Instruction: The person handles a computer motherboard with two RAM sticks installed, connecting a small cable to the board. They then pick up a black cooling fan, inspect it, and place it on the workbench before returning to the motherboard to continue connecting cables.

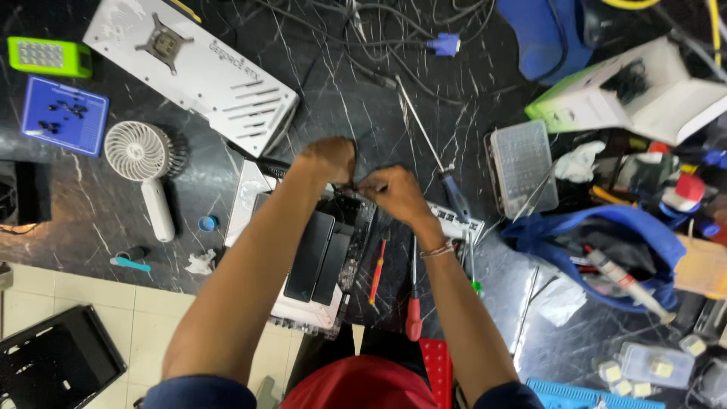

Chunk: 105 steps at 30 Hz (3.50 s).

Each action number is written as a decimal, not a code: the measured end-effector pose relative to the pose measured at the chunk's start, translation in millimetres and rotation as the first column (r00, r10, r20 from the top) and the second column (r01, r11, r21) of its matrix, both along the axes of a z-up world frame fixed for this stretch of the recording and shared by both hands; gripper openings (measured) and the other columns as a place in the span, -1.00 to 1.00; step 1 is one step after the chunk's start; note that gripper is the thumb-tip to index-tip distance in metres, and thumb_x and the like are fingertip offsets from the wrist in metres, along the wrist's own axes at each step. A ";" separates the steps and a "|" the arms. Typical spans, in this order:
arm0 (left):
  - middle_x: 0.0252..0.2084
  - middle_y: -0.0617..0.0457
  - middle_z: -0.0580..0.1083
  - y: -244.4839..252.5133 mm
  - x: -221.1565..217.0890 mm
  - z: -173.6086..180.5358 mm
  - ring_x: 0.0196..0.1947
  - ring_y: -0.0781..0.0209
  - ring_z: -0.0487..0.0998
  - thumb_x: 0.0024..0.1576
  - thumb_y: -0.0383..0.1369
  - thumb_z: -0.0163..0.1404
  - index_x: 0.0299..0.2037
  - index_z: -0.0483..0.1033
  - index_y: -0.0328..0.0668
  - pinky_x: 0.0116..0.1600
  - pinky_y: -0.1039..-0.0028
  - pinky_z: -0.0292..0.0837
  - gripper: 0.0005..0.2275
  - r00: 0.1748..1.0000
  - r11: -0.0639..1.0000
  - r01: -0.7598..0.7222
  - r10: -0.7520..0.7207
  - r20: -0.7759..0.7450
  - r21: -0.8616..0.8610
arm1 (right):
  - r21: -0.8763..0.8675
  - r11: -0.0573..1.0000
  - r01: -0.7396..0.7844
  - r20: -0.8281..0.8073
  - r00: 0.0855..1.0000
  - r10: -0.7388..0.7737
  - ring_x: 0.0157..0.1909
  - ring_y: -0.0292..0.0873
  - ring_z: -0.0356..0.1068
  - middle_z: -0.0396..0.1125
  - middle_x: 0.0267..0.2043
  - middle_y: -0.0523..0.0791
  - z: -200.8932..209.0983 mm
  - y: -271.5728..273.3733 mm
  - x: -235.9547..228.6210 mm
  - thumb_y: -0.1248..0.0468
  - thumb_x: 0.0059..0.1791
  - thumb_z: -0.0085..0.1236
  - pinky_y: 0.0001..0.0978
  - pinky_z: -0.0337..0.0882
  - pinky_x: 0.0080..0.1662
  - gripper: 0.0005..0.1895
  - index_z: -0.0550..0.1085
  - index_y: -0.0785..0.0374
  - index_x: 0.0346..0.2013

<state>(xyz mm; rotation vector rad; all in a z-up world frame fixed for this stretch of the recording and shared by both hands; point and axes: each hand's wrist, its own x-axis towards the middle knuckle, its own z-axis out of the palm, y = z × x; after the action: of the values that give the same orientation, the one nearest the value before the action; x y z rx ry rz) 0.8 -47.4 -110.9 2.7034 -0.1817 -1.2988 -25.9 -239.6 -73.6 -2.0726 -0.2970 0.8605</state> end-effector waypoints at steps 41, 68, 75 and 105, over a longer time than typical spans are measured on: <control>-0.23 0.14 0.68 -21.8 -7.6 24.1 -0.10 0.05 0.74 0.19 -0.31 0.00 -0.23 0.74 0.08 -0.12 0.23 0.56 -0.81 0.931 0.968 -0.247 0.223 0.289 0.049 | -0.031 0.986 0.162 -0.170 0.972 -0.165 0.03 -0.04 0.58 0.61 -0.14 -0.01 -8.4 -2.0 5.0 0.14 -0.02 0.32 -0.16 0.50 0.09 -0.77 0.72 0.05 -0.09; -0.28 0.04 0.59 279.1 -412.0 191.3 -0.29 0.28 0.50 0.42 -0.35 -0.08 -0.10 0.64 -0.09 -0.06 0.34 0.48 -0.81 0.050 -0.080 -0.255 0.994 -0.095 -0.964 | 0.588 0.767 0.256 -0.170 0.966 -0.192 -0.31 -0.15 0.55 0.44 -0.33 -0.01 122.7 309.6 -228.6 0.41 0.14 0.16 -0.38 0.61 -0.18 -0.89 0.48 0.37 -0.04; -0.40 0.01 0.53 345.2 -424.6 170.1 -0.38 0.27 0.46 0.42 -0.27 -0.01 -0.32 0.67 -0.09 -0.13 0.38 0.43 -0.73 -0.082 -0.124 -0.303 0.991 -0.104 -0.945 | 0.538 0.828 0.158 -0.200 0.978 -0.056 -0.27 -0.17 0.55 0.49 -0.22 0.02 96.3 410.0 -225.8 0.49 0.04 0.20 -0.40 0.60 -0.19 -0.81 0.50 0.34 -0.04; 0.14 -0.05 0.37 633.2 -334.9 123.6 0.05 -0.29 0.63 0.07 -0.42 0.30 0.24 0.50 0.05 0.20 0.07 0.67 -0.51 0.368 0.068 -0.580 0.911 -0.187 -0.812 | 0.169 0.639 0.751 -0.111 0.658 -0.745 0.00 0.13 0.57 0.41 -0.06 0.17 48.4 590.1 -252.4 0.40 0.12 0.12 -0.09 0.70 -0.23 -0.83 0.38 0.42 -0.02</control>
<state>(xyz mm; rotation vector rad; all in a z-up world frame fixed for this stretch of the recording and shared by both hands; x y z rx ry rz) -334.2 585.8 12.7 1.6290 0.5278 -0.1585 -278.3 350.5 -25.2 -1.7327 0.4772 0.3155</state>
